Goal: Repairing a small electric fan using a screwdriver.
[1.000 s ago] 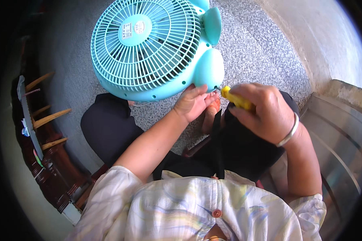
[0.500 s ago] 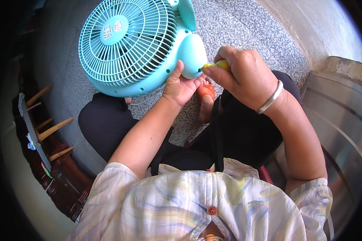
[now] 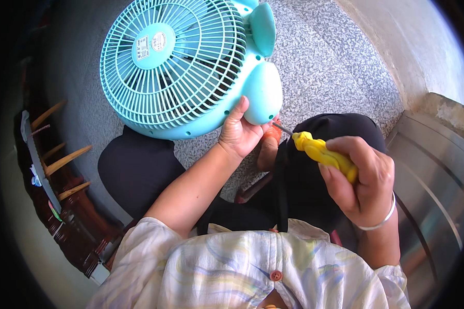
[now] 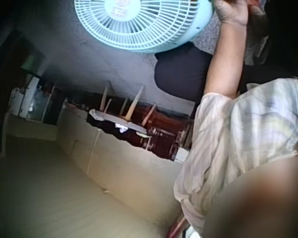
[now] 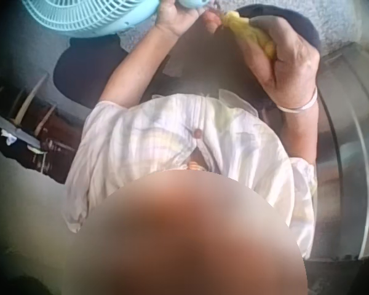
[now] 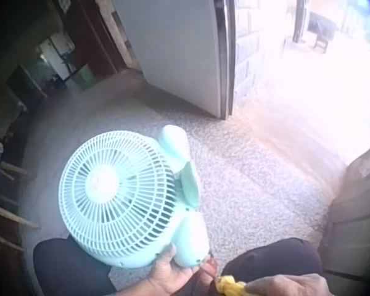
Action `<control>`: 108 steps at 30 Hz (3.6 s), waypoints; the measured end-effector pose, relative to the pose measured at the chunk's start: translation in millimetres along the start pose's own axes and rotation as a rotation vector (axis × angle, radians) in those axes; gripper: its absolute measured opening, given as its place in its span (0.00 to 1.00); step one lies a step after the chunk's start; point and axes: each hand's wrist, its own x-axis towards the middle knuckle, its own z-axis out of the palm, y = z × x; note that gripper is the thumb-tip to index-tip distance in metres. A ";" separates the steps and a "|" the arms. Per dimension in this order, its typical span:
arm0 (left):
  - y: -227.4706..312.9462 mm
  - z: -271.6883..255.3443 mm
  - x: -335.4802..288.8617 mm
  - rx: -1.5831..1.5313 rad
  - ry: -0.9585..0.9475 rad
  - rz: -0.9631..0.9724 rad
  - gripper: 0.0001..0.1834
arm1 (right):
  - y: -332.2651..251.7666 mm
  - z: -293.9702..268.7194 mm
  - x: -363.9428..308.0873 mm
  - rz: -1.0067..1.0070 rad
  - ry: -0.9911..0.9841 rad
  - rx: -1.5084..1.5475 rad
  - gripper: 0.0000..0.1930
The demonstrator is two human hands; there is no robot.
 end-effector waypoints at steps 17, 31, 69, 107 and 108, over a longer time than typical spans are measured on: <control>-1.9 5.3 -1.2 -0.011 0.003 0.035 0.36 | 10.2 16.6 4.5 0.010 0.026 0.010 0.10; -3.3 7.2 -4.1 -0.090 0.029 0.017 0.32 | 4.3 35.8 26.0 0.062 -0.049 -0.113 0.12; 1.9 10.3 -4.8 0.059 0.045 0.018 0.33 | 8.4 32.3 22.7 0.137 -0.135 0.028 0.11; -0.5 10.1 -2.7 -0.020 0.062 0.024 0.35 | -0.5 12.9 1.3 0.200 0.144 0.063 0.08; -0.4 10.6 -3.0 -0.043 0.049 0.008 0.33 | -0.3 13.4 0.4 0.186 0.147 0.073 0.08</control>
